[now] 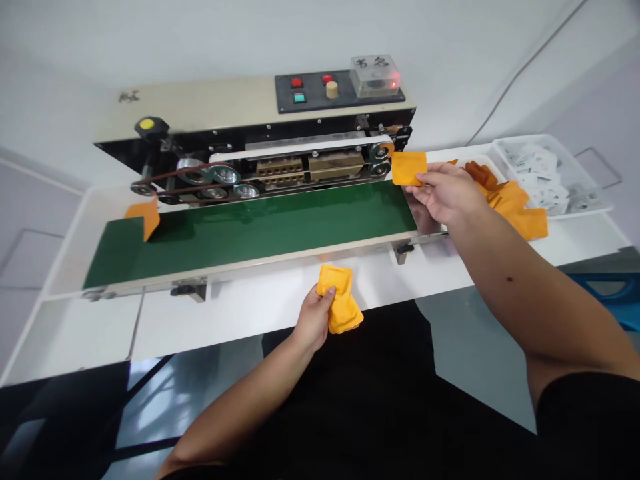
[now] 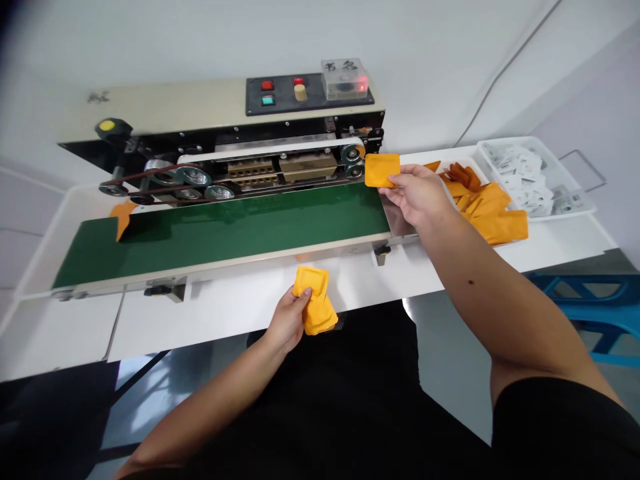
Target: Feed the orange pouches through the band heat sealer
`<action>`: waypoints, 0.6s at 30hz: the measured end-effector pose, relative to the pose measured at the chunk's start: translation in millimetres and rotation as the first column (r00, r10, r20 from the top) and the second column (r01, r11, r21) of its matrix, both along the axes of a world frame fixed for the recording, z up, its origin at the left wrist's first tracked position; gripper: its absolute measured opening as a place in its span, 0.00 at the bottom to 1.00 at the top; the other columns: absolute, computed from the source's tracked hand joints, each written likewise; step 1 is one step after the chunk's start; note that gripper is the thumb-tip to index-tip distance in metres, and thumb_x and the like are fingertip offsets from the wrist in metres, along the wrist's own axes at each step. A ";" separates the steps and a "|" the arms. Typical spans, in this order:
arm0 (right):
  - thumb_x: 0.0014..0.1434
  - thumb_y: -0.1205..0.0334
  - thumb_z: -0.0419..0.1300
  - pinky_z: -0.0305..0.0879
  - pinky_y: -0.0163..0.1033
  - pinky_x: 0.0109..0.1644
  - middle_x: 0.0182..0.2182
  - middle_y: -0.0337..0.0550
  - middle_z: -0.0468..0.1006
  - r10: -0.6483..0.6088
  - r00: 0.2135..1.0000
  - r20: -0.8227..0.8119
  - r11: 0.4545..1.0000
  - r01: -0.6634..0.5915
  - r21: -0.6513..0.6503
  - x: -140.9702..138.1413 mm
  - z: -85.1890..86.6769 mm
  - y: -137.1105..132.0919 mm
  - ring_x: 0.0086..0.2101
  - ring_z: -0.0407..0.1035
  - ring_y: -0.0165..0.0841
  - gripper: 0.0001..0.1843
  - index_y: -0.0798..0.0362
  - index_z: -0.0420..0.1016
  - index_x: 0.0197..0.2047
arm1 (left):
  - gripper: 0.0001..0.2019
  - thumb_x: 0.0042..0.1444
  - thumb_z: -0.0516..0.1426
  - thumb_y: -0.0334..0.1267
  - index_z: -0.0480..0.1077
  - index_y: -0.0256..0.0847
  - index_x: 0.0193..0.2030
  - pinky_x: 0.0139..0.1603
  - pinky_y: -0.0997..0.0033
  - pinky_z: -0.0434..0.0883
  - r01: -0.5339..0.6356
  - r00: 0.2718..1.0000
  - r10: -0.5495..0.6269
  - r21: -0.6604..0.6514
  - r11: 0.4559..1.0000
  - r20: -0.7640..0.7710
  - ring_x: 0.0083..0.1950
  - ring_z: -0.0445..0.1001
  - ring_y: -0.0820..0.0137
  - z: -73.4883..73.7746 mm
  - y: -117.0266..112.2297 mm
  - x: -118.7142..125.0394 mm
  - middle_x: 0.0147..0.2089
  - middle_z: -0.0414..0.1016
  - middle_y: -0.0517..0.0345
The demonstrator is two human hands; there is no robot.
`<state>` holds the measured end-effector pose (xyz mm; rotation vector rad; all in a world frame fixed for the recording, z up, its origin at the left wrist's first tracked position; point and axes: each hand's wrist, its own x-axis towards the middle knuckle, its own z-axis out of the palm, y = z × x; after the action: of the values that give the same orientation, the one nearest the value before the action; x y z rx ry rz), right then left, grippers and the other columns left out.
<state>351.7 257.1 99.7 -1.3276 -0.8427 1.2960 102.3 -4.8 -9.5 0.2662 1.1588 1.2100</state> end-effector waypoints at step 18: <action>0.62 0.78 0.67 0.83 0.33 0.35 0.31 0.39 0.81 0.091 0.996 -0.008 0.993 -0.091 -0.071 -29.2 13.4 -8.7 0.30 0.83 0.31 0.13 0.51 0.71 0.37 | 0.26 0.53 0.77 0.53 0.78 0.40 0.49 0.54 0.56 0.80 -0.019 1.000 0.019 -0.006 1.000 0.009 0.47 0.85 0.58 -7.7 -0.2 -1.0 0.44 0.85 0.52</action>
<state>322.5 248.4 113.1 -1.3545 -0.8696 1.4108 101.3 -5.0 -17.2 0.2451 1.1589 1.2235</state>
